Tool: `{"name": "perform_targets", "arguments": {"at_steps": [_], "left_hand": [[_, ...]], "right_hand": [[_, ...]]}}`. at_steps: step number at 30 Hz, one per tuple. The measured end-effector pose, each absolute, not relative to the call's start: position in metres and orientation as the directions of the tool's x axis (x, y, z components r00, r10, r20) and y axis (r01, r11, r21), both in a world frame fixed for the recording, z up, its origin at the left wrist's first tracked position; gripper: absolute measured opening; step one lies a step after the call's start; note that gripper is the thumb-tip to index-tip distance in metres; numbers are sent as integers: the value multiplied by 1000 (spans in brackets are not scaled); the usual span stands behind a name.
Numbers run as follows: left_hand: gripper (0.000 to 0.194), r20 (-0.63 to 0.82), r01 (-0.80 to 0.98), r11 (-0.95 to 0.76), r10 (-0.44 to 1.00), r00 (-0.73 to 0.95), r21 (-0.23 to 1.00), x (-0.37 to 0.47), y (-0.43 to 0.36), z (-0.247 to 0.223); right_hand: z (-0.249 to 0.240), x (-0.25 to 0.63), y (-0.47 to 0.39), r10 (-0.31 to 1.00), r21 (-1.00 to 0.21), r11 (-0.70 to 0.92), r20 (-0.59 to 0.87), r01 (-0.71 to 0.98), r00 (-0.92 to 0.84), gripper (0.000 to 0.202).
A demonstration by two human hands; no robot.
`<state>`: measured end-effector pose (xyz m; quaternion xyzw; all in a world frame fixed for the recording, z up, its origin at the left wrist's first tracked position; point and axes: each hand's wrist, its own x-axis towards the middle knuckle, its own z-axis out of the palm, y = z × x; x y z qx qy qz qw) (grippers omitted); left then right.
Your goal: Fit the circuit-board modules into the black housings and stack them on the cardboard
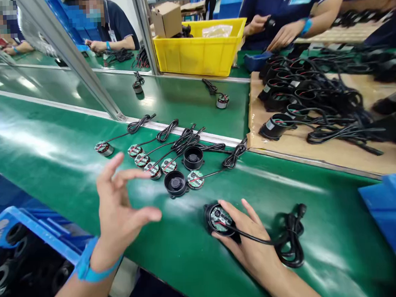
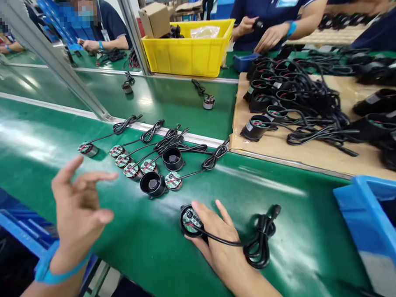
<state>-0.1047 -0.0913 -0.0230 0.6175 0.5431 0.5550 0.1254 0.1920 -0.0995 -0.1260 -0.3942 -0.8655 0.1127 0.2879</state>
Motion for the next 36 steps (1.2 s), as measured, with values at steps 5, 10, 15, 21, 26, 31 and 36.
{"name": "perform_targets", "arguments": {"at_steps": [5, 10, 15, 21, 26, 31, 36], "left_hand": [[91, 565, 644, -474, 822, 79, 600, -92, 32, 3], [81, 287, 768, -372, 924, 253, 522, -49, 142, -12], [78, 119, 866, -305, 952, 281, 396, -1, 210, -27], [62, 28, 887, -337, 938, 346, 316, 51, 262, -41], [45, 10, 883, -360, 927, 375, 301, 87, 299, -52], [38, 21, 860, -340, 933, 359, 381, 111, 316, -61], [35, 65, 796, -363, 922, 381, 485, 109, 303, -47]], "right_hand": [[-120, 202, -102, 773, -439, 634, 376, 636, -511, 79], [-91, 245, -52, 833, -371, 425, 517, 826, -197, 65], [-70, 309, 24, 843, -411, 90, 516, 907, 150, 71], [-91, 334, 105, 894, -584, 74, 398, 808, 206, 76], [-123, 321, 109, 831, -595, 77, 482, 800, 279, 87], [-154, 302, 55, 811, -592, 86, 509, 802, 289, 89], [-136, 316, 6, 945, -625, 135, 314, 769, 89, 51]]}}
